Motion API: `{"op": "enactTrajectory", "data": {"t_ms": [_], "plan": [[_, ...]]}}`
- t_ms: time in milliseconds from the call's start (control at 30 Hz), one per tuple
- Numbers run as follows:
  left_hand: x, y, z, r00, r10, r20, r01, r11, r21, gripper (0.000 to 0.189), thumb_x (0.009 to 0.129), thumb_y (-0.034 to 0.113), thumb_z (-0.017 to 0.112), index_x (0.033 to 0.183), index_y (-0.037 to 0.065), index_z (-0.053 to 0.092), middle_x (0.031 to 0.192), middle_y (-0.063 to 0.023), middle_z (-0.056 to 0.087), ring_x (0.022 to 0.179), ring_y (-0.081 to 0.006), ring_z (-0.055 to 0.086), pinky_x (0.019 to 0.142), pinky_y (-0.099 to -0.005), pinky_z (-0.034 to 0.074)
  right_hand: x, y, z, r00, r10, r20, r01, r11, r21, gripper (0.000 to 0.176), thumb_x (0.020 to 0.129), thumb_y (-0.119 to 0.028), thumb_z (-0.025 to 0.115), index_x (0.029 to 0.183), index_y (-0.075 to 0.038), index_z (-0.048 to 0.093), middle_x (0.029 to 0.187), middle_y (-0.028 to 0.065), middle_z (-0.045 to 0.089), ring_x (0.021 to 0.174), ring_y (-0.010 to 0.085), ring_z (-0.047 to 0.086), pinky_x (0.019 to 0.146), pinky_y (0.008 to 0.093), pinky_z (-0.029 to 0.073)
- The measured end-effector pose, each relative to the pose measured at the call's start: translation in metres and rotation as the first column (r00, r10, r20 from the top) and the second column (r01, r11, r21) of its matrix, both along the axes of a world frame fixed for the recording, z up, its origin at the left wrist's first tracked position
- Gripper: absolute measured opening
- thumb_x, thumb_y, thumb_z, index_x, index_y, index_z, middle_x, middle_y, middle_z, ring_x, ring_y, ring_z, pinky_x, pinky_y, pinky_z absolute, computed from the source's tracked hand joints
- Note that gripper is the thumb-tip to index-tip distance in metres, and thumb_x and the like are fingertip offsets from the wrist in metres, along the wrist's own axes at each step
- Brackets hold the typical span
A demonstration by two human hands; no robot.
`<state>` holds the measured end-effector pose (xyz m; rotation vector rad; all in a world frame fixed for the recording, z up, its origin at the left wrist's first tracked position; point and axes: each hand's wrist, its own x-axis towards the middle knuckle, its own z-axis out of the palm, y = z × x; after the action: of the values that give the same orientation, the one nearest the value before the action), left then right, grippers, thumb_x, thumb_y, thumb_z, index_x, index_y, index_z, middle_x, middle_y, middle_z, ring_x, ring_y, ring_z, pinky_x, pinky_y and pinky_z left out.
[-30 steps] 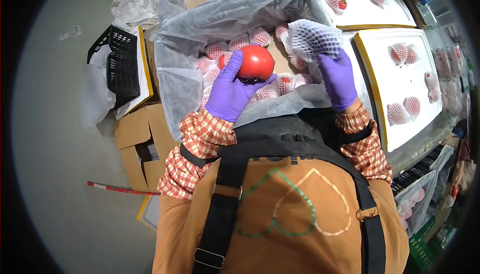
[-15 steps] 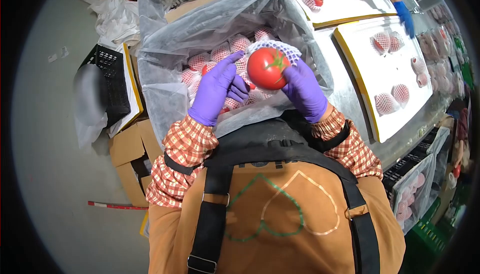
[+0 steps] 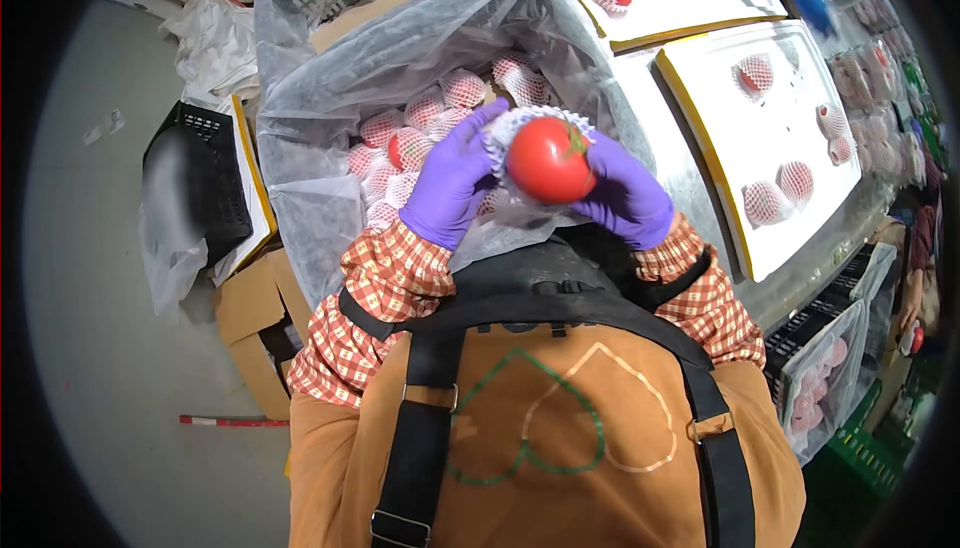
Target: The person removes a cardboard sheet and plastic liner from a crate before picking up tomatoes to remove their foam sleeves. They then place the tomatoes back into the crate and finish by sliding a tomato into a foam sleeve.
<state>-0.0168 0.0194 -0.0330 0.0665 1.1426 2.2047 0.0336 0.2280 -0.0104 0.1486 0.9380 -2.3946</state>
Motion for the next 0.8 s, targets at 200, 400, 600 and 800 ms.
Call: {"op": "enactTrajectory", "data": {"t_ms": [200, 400, 600, 800], "plan": [[0.008, 0.028, 0.036, 0.531, -0.098, -0.842, -0.467, 0.795, -0.387, 0.064, 0.076, -0.009, 0.059, 0.137, 0.004, 0.042, 0.111, -0.0059, 0.052, 0.088, -0.0112, 0.052, 0.084, -0.0261, 0.047, -0.014, 0.004, -0.010, 0.876, -0.117, -0.469, 0.373, 0.780, 0.502, 0.066, 0.077, -0.008, 0.072, 0.136, -0.003, 0.041, 0.126, 0.0118, 0.054, 0.112, 0.0180, 0.056, 0.097, 0.0319, 0.046], [0.007, 0.065, 0.025, 0.551, -0.319, -0.771, -0.110, 0.888, -0.446, 0.059, 0.079, -0.002, 0.062, 0.135, 0.005, 0.045, 0.113, -0.0098, 0.051, 0.095, -0.0167, 0.056, 0.084, -0.0266, 0.047, -0.038, 0.052, -0.028, 0.802, -0.156, -0.577, 0.572, 0.481, 0.664, 0.047, 0.086, -0.006, 0.059, 0.131, 0.004, 0.044, 0.123, 0.0149, 0.058, 0.108, 0.0215, 0.059, 0.094, 0.0328, 0.050], [-0.084, 0.030, -0.097, 0.913, -0.407, 0.011, 0.248, 0.536, -0.807, 0.057, 0.085, 0.024, 0.063, 0.134, 0.002, 0.046, 0.105, -0.0117, 0.063, 0.087, -0.0149, 0.061, 0.077, -0.0294, 0.051, -0.109, 0.136, -0.051, 0.755, -0.655, 0.035, 0.653, 0.745, -0.137, 0.038, 0.098, -0.014, 0.045, 0.129, 0.007, 0.041, 0.123, 0.0214, 0.053, 0.110, 0.0329, 0.058, 0.096, 0.0441, 0.052], [-0.137, 0.050, -0.204, 0.988, -0.153, 0.037, 0.112, 0.517, -0.848, 0.071, 0.084, 0.041, 0.065, 0.131, -0.009, 0.045, 0.114, -0.0201, 0.060, 0.099, -0.0255, 0.059, 0.086, -0.0333, 0.046, -0.149, 0.173, -0.084, 0.515, -0.855, 0.068, 0.840, 0.518, 0.161, 0.041, 0.095, -0.012, 0.050, 0.127, 0.011, 0.038, 0.132, 0.0235, 0.038, 0.123, 0.0355, 0.045, 0.101, 0.0465, 0.048]]}}
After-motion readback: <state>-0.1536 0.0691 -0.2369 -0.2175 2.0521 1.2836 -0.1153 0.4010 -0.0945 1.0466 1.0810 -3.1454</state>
